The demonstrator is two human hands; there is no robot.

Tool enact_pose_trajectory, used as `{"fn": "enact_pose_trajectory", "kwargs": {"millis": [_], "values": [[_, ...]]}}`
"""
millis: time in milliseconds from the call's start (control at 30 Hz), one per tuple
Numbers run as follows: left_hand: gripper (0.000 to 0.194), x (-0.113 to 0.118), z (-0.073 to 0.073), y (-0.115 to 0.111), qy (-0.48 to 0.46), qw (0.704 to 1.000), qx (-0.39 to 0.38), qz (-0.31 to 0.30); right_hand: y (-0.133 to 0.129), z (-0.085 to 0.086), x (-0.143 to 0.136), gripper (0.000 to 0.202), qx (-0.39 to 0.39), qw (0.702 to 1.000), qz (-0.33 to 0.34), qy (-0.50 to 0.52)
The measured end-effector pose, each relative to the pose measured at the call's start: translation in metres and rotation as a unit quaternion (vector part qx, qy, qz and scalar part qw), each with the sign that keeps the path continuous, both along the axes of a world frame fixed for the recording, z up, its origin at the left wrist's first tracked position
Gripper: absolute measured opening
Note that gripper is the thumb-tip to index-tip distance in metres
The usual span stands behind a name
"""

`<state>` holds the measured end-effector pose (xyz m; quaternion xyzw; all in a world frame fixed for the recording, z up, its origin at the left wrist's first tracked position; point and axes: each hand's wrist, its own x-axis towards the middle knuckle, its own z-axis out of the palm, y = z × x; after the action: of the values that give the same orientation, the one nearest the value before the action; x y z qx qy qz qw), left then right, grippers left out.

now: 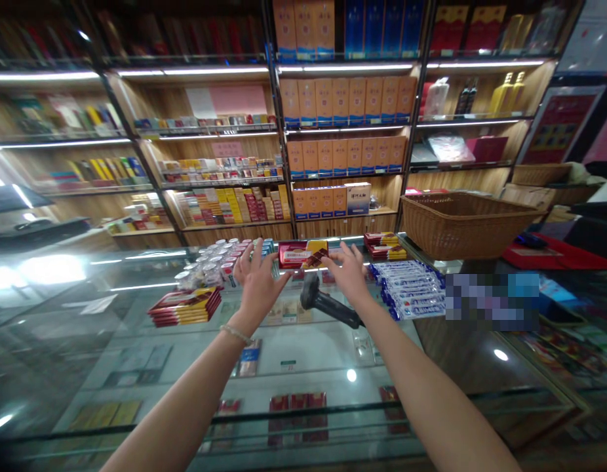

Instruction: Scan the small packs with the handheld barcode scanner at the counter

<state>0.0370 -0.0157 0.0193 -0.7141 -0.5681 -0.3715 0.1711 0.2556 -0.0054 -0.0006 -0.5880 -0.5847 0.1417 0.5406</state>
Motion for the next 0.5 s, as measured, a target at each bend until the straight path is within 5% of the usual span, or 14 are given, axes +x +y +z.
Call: {"fn": "enact_pose_trajectory", "kwargs": {"millis": [167,500], "values": [[0.085,-0.002,0.007,-0.005,0.02,0.999,0.027,0.011,-0.002,0.001,-0.004,0.026,0.016,1.0,0.011,-0.012],[0.075,0.002,0.002,-0.011,0.091,0.993,0.044,-0.06,-0.008,-0.001,-0.022,0.016,0.001,0.999,-0.001,-0.039]]}}
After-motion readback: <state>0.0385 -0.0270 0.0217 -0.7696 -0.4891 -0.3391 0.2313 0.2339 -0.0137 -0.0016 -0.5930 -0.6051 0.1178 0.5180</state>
